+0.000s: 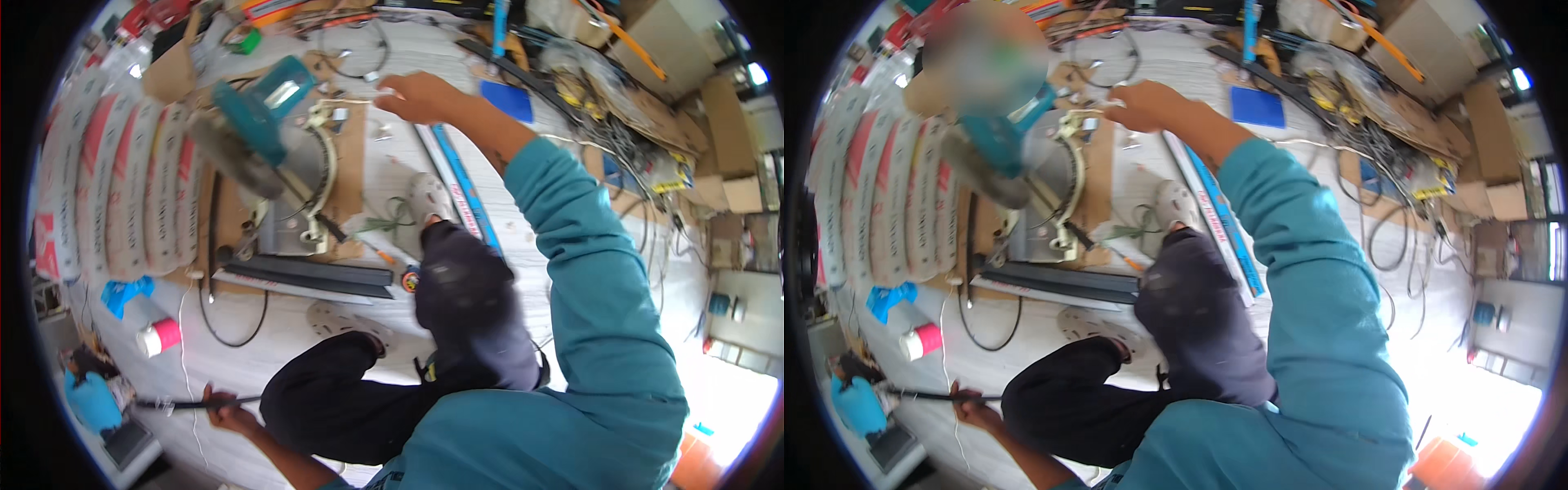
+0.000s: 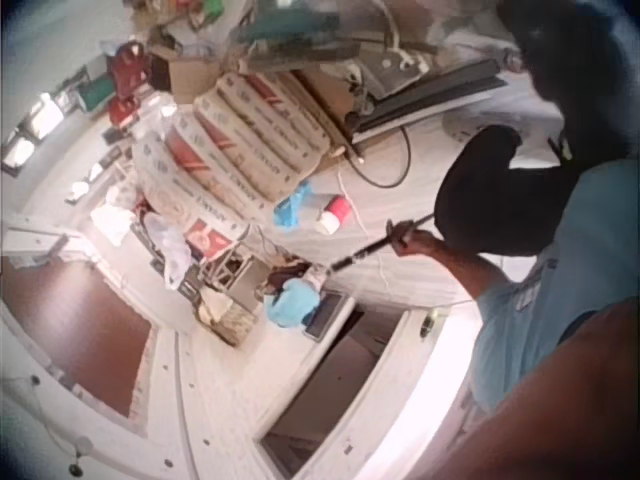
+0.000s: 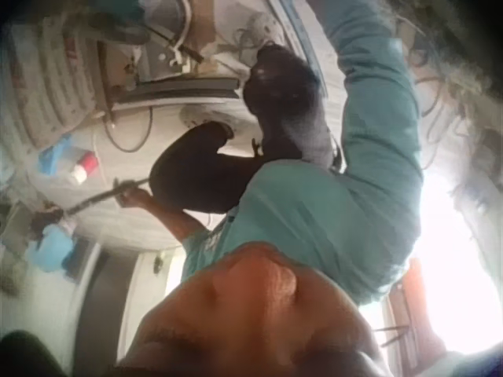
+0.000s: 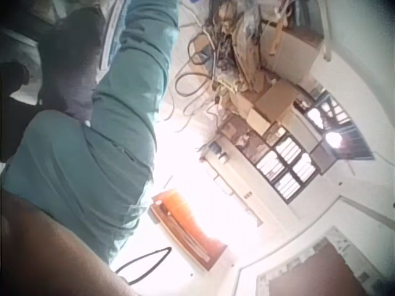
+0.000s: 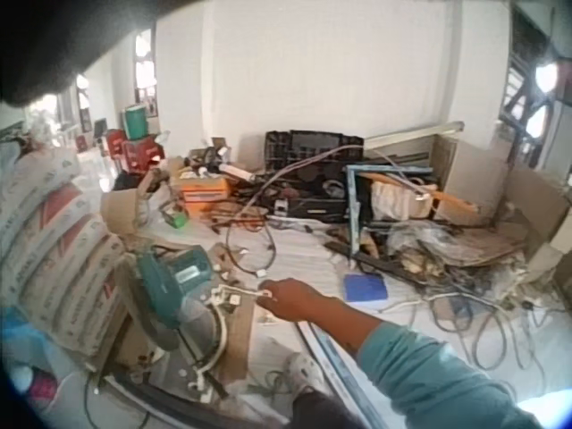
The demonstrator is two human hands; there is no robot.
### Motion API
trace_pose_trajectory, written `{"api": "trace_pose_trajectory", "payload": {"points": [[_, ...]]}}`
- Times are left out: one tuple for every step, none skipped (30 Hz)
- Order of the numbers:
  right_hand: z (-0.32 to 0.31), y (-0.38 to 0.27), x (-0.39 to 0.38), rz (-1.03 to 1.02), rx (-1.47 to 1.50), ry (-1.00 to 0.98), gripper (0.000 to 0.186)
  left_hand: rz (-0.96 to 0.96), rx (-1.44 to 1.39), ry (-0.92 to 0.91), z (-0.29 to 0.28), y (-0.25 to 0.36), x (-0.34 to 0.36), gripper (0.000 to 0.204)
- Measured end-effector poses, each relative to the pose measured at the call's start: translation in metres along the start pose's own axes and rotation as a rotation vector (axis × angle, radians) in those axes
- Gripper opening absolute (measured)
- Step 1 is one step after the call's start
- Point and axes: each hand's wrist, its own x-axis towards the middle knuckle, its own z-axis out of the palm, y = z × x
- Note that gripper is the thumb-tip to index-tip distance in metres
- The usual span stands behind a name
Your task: Using a miter saw to cut an aluminum profile after measuring and marking it.
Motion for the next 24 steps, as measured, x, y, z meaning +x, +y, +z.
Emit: {"api": "trace_pose_trajectory", "payload": {"points": [[0.001, 0.043, -0.024, 0.122, 0.025, 0.024, 0.052, 0.103, 0.048, 0.028, -0.004, 0.010, 0.004, 0.088], [0.015, 0.090, -0.049, 0.245, 0.052, 0.044, 0.053, 0.191, 0.092, 0.073, 0.000, 0.025, 0.007, 0.087], [0.043, 0.133, -0.074, 0.396, 0.045, 0.113, 0.051, 0.233, 0.095, 0.091, -0.006, 0.035, 0.013, 0.088], [0.074, 0.163, -0.104, 0.461, 0.033, 0.161, 0.051, 0.303, 0.016, 0.118, -0.011, 0.049, 0.021, 0.079], [0.106, 0.198, -0.134, 0.624, 0.060, 0.101, 0.051, 0.344, 0.040, 0.124, -0.014, 0.053, 0.030, 0.081], [0.145, 0.232, -0.169, 0.662, 0.066, 0.079, 0.052, 0.400, 0.045, 0.137, -0.006, 0.061, 0.038, 0.079], [0.185, 0.260, -0.205, 0.697, 0.073, 0.055, 0.053, 0.458, 0.050, 0.151, 0.002, 0.068, 0.043, 0.078], [0.227, 0.286, -0.239, 0.739, 0.080, -0.033, 0.058, 0.481, 0.064, 0.174, 0.008, 0.061, 0.048, 0.075], [0.261, 0.296, -0.267, 0.772, 0.095, -0.127, 0.064, 0.478, 0.072, 0.152, 0.014, 0.062, 0.049, 0.075], [0.290, 0.273, -0.282, 0.873, 0.122, -0.171, 0.074, 0.524, 0.126, 0.145, 0.016, 0.069, 0.052, 0.075], [0.307, 0.249, -0.296, 0.980, 0.131, -0.208, 0.086, 0.560, 0.164, 0.141, 0.024, 0.071, 0.050, 0.075], [0.311, 0.220, -0.301, 0.991, 0.168, -0.223, 0.097, 0.544, 0.196, 0.143, 0.028, 0.081, 0.050, 0.076], [0.304, 0.193, -0.302, 1.002, 0.199, -0.231, 0.109, 0.554, 0.213, 0.137, 0.034, 0.089, 0.046, 0.076], [0.288, 0.169, -0.300, 1.036, 0.239, -0.230, 0.116, 0.534, 0.269, 0.103, 0.040, 0.095, 0.042, 0.076], [0.290, 0.162, -0.302, 1.033, 0.248, -0.227, 0.116, 0.516, 0.315, 0.074, 0.048, 0.101, 0.039, 0.077], [0.291, 0.156, -0.303, 1.047, 0.202, -0.192, 0.114, 0.514, 0.314, 0.066, 0.056, 0.106, 0.037, 0.078], [0.293, 0.153, -0.302, 1.058, 0.152, -0.154, 0.111, 0.521, 0.316, 0.075, 0.060, 0.105, 0.034, 0.078], [0.300, 0.153, -0.304, 1.038, 0.146, -0.113, 0.106, 0.512, 0.345, 0.059, 0.063, 0.106, 0.032, 0.078], [0.305, 0.155, -0.307, 1.019, 0.152, -0.105, 0.106, 0.500, 0.374, 0.045, 0.064, 0.106, 0.032, 0.079], [0.307, 0.156, -0.309, 1.035, 0.142, -0.119, 0.105, 0.543, 0.386, -0.003, 0.069, 0.108, 0.030, 0.078], [0.303, 0.153, -0.309, 1.048, 0.133, -0.134, 0.104, 0.517, 0.409, 0.009, 0.074, 0.114, 0.026, 0.078], [0.299, 0.152, -0.308, 1.064, 0.128, -0.166, 0.103, 0.521, 0.412, 0.004, 0.070, 0.111, 0.027, 0.079], [0.297, 0.155, -0.309, 1.053, 0.128, -0.162, 0.103, 0.525, 0.409, -0.007, 0.070, 0.111, 0.029, 0.079], [0.297, 0.160, -0.312, 1.069, 0.098, -0.146, 0.103, 0.523, 0.411, 0.001, 0.069, 0.110, 0.029, 0.079]]}}
